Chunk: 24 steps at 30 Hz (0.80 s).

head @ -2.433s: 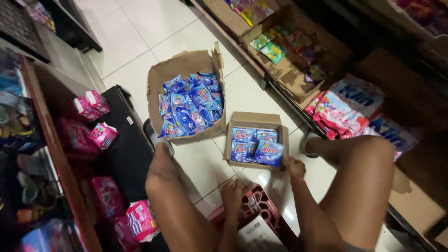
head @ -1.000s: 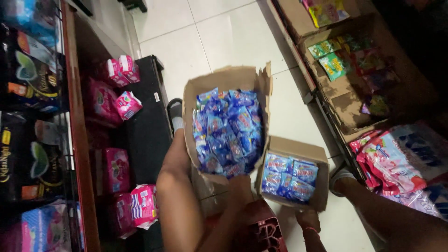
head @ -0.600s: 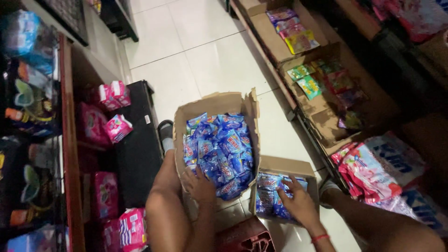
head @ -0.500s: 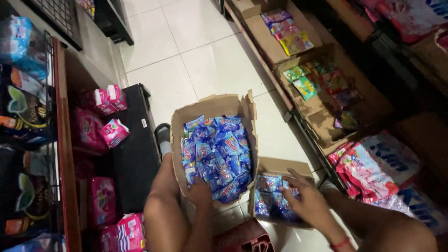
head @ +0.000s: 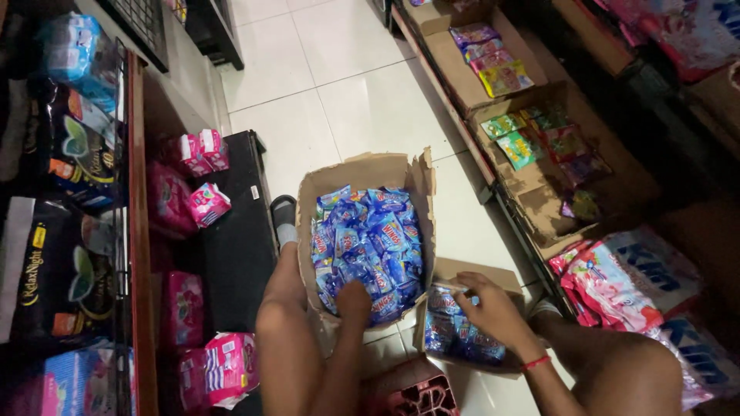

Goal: The person picks up detergent packets from a large cardboard box and places them into a smaller cardboard box on the floor.

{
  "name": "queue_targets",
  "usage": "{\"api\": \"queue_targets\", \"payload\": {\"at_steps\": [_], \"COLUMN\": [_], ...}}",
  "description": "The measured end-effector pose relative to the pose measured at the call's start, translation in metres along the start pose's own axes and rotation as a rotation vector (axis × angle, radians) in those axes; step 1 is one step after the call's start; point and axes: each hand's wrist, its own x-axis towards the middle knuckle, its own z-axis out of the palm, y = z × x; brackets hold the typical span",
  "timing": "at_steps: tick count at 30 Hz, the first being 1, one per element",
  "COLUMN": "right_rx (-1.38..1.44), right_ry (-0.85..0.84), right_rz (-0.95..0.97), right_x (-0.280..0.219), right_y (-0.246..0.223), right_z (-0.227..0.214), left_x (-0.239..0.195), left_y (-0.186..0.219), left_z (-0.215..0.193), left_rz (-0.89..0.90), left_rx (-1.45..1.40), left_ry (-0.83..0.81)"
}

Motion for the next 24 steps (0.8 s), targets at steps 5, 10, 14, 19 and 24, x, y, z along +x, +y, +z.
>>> {"api": "queue_targets", "payload": {"at_steps": [5,10,14,19,24], "right_rx": [0.078,0.196,0.318,0.383,0.481], "right_ry": [-0.009,0.065,0.113,0.116,0.135], "right_rz": [0.0,-0.075,-0.031,0.067,0.058], "right_x": [0.005,0.016,0.016,0.021,0.032], "right_y": [-0.039,-0.029,-0.039,-0.039,-0.025], "right_z": [-0.008,0.002,-0.002,-0.006,-0.009], "left_x": [-0.022,-0.034,-0.061,-0.079,-0.078], "left_y": [0.036,0.103,0.143,0.179,0.198], "left_z": [-0.082,-0.223,-0.337,-0.423,-0.443], "left_rz": [0.253,0.434,0.496,0.436,0.558], "left_rx": [-0.14,-0.768,-1.195,-1.662,-1.88], "left_ry": [0.322,0.187,0.165,-0.039,-0.139]}}
